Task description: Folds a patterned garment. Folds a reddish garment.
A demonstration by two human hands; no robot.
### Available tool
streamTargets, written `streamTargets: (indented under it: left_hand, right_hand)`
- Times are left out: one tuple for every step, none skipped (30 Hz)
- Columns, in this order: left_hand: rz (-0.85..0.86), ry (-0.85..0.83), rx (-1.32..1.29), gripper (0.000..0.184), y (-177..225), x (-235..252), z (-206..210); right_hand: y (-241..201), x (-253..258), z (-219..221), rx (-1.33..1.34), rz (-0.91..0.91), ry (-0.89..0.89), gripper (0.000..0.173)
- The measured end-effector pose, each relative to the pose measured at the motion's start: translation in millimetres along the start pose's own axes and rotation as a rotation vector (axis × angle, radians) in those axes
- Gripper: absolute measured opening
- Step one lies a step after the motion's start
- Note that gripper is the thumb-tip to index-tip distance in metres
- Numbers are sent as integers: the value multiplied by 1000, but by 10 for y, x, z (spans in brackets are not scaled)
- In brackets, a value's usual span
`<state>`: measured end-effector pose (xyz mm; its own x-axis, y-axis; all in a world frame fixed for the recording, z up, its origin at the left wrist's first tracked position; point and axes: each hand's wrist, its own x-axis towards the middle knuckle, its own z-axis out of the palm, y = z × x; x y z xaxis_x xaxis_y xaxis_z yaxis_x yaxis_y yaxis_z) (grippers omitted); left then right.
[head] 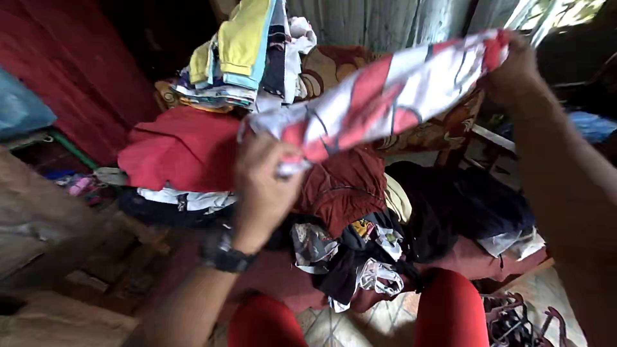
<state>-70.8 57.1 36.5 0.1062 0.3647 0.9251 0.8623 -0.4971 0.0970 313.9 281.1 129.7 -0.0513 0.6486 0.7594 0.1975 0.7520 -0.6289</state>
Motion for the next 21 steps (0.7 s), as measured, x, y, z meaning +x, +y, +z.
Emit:
streamTargets:
  left_hand:
    - [-25,-93,36,14,-2,-320,180]
    - [-42,-189,70,11,-20,-625,360]
    - [-46,-269,98,10,-36,-892,529]
    - [-51,-337,112,10,-33,-1104,663]
    - [-63,-401,108,11,-24,-1261,760]
    - [-69,-443,94,14,-16,-1368,832]
    - [-61,-463,86,15,-16,-1438,884]
    - [-48,-472,78,15,-21,-1480,926]
    - [-30,-466,82,13,-34,-1514,969]
    - [-11,-447,89,11,-49,-1543,1011]
    - [0,-428,96,9,-59,-1571,1045]
    - [8,-410,101,7,-65,-1597,1064]
    - [19,-390,110,7,-79,-1621,1071]
    - [33,-366,120,11,-104,-1646,1070]
    - [47,-341,125,19,-147,-1676,1055]
    - [59,-311,112,31,-213,-1708,1026]
    - [60,-287,89,43,-302,-1748,983]
    - [40,-269,61,54,-411,-1797,927]
    - [-8,-242,12,63,-533,-1842,868]
    - [-91,-201,-48,69,-654,-1876,809]
    - [-215,-159,-111,71,-749,-1883,751]
  right_hand:
    - [255,-184,17,-19,67,-60,24]
    - [518,-363,37,-38,148,-124,25]
    - [784,-543,66,-61,256,-180,26]
    - [1032,-720,108,-128,339,-226,24]
    - [1230,-891,130,-219,354,-299,24]
    - [1363,-1050,172,-319,323,-354,24]
    - [1347,-1213,279,-392,268,-377,27]
    - [1191,-1383,427,-408,233,-397,28]
    - [990,-1561,590,-385,172,-414,28]
    - [795,-1746,761,-337,126,-444,28]
    - [620,-1940,938,-267,80,-480,29]
    - [481,-2127,1112,-205,33,-529,32]
    - [386,-2279,1276,-173,-10,-589,39]
    - [363,-2390,1430,-178,-72,-636,49]
    - [384,-2468,1569,-204,-139,-665,59]
    - [415,-2518,1684,-230,-175,-686,68]
    - [452,-2557,1772,-248,-187,-695,73]
    - [484,-2595,1839,-253,-198,-683,75]
    - [500,-2633,1890,-246,-218,-652,72]
    - [499,-2677,1930,-235,-240,-610,67]
    - [480,-2735,1962,-223,-256,-575,62]
